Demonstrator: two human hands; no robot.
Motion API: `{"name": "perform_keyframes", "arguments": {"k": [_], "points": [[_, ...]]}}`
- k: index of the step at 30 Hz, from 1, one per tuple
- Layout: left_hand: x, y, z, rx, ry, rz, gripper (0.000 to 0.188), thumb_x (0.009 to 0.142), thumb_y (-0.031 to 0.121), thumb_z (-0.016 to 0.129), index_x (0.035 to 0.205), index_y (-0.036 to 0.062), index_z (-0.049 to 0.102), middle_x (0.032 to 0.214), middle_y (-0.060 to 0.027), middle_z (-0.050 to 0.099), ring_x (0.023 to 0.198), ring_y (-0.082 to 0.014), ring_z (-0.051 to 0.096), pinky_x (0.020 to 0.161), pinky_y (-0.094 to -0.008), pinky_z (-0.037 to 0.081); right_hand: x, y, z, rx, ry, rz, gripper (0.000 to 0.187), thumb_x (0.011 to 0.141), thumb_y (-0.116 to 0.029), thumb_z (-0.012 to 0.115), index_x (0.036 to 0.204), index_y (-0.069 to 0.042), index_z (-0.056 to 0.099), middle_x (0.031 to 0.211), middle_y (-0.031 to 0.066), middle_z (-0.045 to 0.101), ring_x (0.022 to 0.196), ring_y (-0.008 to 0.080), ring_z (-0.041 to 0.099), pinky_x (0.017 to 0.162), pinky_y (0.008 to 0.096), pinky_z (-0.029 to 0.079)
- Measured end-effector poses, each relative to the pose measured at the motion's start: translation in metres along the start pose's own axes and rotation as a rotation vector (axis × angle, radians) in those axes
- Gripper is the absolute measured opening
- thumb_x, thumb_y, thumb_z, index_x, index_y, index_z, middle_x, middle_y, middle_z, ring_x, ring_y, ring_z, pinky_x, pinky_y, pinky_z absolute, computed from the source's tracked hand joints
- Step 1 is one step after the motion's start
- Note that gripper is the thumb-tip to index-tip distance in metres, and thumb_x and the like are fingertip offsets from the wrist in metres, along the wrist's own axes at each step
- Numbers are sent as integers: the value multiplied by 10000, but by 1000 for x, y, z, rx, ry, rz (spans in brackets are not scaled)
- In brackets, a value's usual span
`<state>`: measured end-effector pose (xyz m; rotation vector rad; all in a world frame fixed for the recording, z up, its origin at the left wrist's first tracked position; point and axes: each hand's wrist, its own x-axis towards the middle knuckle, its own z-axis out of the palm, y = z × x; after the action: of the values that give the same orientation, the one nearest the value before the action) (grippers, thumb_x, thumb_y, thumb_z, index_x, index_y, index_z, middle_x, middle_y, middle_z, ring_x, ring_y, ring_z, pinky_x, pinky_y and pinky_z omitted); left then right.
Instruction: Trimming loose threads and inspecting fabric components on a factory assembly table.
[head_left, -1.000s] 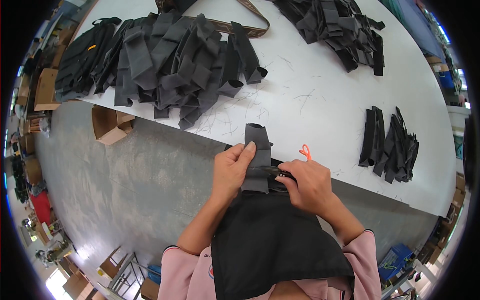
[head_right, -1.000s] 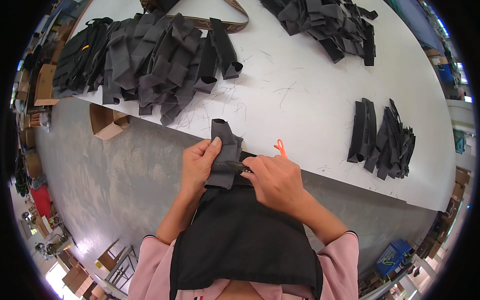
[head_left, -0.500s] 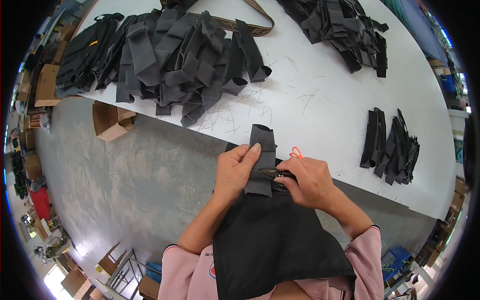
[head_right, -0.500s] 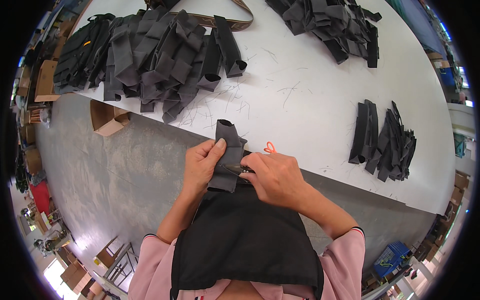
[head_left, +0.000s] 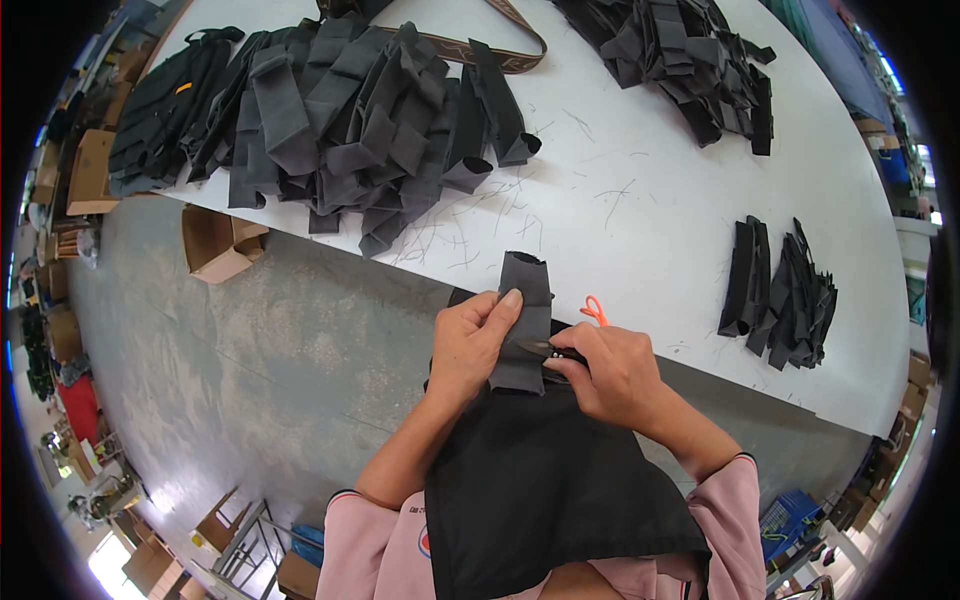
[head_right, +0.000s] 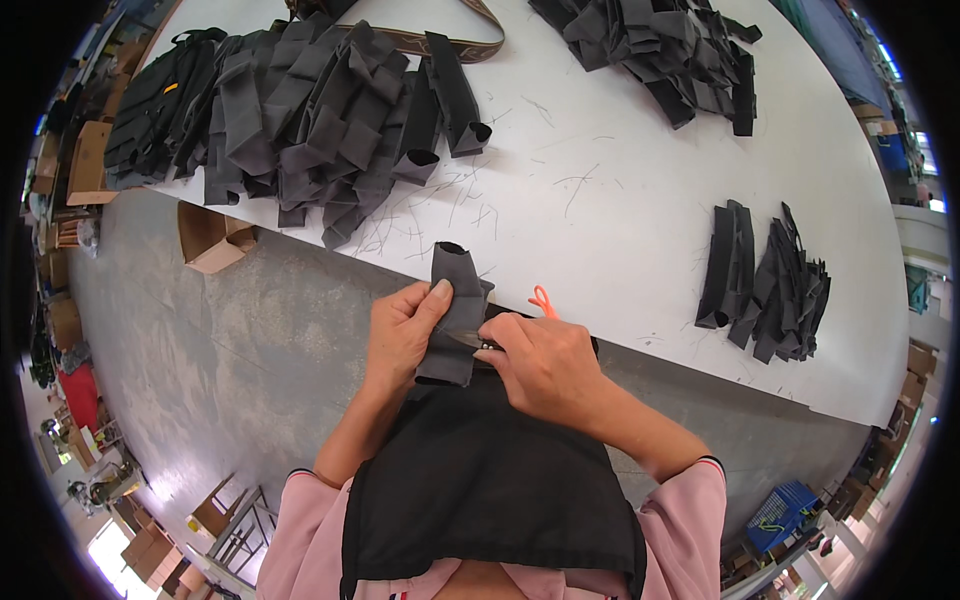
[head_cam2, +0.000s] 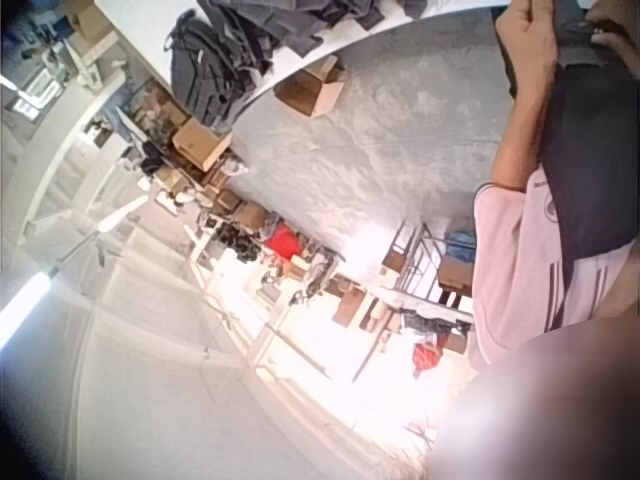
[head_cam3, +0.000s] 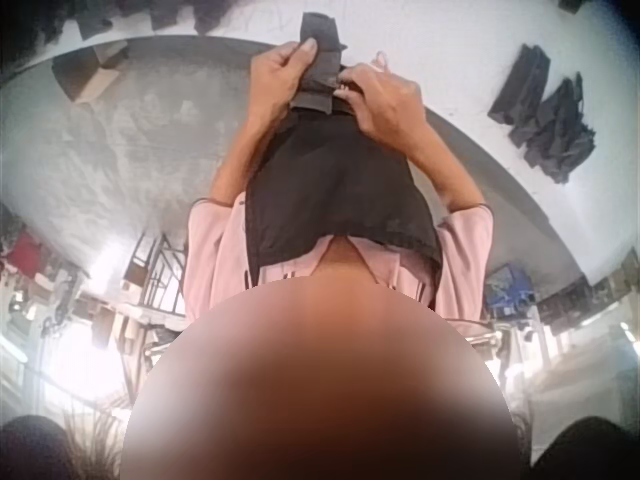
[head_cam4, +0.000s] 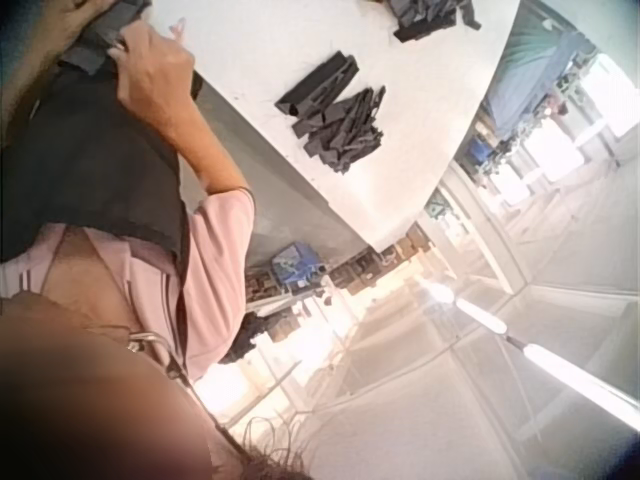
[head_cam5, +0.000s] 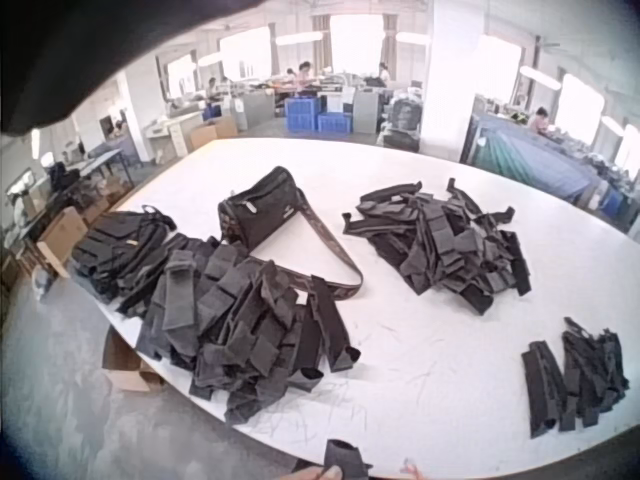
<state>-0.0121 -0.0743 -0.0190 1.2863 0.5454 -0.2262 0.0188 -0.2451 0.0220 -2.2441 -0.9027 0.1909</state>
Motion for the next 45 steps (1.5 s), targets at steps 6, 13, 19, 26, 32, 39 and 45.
{"name": "perform_keyframes", "arguments": {"k": [6,13,19,26,32,39,45], "points": [[-2,10,3,36,10,1,359,916,202,579,610,49,471,598,96,398,577,-3,301,479,-211,240,-9,-2,5,281,135,267,221,754,-89,705,910,-43,554,735,76,619,593,224,609,532,289,465],[4,1,-3,-125,31,-38,316,923,220,575,654,61,535,611,81,457,568,-1,361,491,-189,294,-4,-1,10,545,176,435,186,800,-42,672,931,-19,542,768,80,629,651,113,606,608,227,471],[5,5,-3,-389,-4,-177,252,934,245,556,826,26,614,731,28,587,614,-23,493,554,-189,407,-22,5,8,628,231,407,256,779,-8,690,986,-11,541,816,48,597,705,69,548,644,204,457],[3,3,1,-376,-4,-167,254,938,262,551,828,39,601,732,35,568,630,-24,479,569,-191,401,0,-3,12,496,206,217,244,703,37,724,892,-15,579,727,16,540,597,75,467,528,207,375],[4,-4,-2,-354,6,-80,230,942,249,543,827,54,582,735,44,554,638,-18,472,575,-185,395,4,-1,25,406,202,144,104,764,38,627,839,-12,575,680,13,496,558,87,441,496,214,343],[-1,8,1,-343,4,-27,222,941,250,544,869,46,594,770,31,585,660,-17,496,598,-189,419,-4,2,16,1383,275,780,32,835,-32,577,855,-7,574,663,-38,487,570,28,449,537,174,378],[0,9,5,-359,-3,-41,223,943,248,540,890,40,604,780,26,595,668,-22,507,598,-193,423,-2,-8,23,290,344,137,278,677,95,643,923,-36,624,699,39,525,561,108,526,499,239,428]]}}
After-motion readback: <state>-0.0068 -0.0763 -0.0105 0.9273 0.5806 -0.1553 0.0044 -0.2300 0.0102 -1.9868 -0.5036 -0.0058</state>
